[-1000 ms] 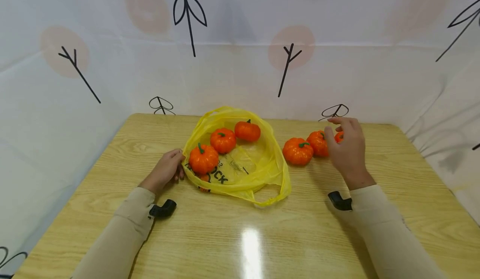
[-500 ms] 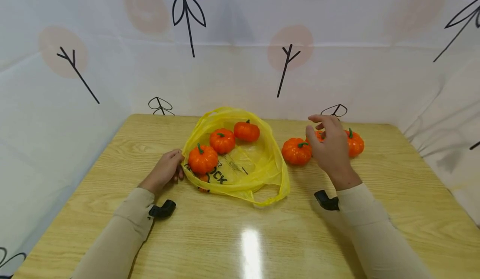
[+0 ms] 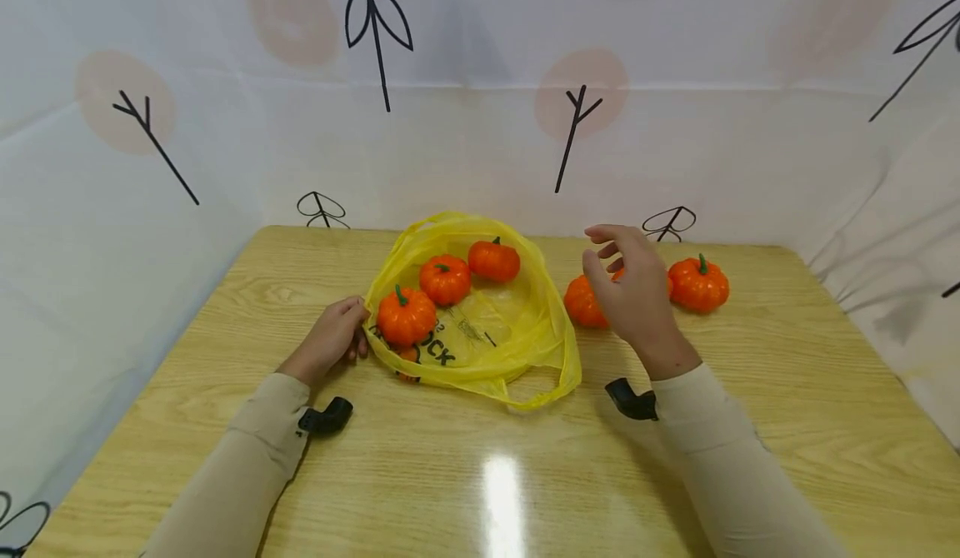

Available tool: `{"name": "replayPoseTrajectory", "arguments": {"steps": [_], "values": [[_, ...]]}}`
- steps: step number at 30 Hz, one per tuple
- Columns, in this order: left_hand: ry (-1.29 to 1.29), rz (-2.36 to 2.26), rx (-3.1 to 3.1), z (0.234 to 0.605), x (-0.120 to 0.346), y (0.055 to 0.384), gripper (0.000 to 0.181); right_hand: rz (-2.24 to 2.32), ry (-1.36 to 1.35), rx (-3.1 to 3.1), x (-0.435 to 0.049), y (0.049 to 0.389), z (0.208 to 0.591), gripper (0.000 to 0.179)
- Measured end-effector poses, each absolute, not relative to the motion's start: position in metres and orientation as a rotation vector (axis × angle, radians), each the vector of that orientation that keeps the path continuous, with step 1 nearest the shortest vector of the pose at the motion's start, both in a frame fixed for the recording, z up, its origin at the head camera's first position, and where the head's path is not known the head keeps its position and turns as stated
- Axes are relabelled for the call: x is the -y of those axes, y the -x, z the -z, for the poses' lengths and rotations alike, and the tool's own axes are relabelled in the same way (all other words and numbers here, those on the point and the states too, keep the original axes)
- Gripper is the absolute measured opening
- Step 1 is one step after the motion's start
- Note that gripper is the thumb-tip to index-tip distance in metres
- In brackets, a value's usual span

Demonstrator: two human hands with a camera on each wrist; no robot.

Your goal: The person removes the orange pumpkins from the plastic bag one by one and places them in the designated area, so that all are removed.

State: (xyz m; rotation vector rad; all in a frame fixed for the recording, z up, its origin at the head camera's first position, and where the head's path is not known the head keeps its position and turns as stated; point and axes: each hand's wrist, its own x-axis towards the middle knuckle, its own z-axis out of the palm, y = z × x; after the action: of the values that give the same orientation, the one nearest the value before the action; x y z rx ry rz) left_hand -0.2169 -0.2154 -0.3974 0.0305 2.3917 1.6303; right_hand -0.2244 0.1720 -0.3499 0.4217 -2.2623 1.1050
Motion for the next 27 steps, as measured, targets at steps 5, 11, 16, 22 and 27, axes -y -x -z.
{"name": "replayPoseTrajectory", "arguments": {"steps": [5,11,16,22,27], "values": [[-0.010,-1.632,-2.391,0.412,0.222,0.224,0.024,-1.168,-0.451,2.282,-0.161,0.224,0.347,0.029],[0.005,-1.633,-2.421,0.428,0.229,0.230,0.027,-1.263,-0.492,2.348,-0.148,0.224,0.343,0.031],[0.017,-1.645,-2.422,0.431,0.230,0.232,0.026,-1.334,-0.496,2.471,-0.139,0.222,0.345,0.032],[0.000,-1.655,-2.404,0.433,0.228,0.235,0.027,-1.383,-0.557,2.623,-0.125,0.223,0.343,0.033],[0.001,-1.669,-2.413,0.433,0.225,0.237,0.027,-1.278,-0.643,2.736,-0.114,0.239,0.334,0.033]]}}
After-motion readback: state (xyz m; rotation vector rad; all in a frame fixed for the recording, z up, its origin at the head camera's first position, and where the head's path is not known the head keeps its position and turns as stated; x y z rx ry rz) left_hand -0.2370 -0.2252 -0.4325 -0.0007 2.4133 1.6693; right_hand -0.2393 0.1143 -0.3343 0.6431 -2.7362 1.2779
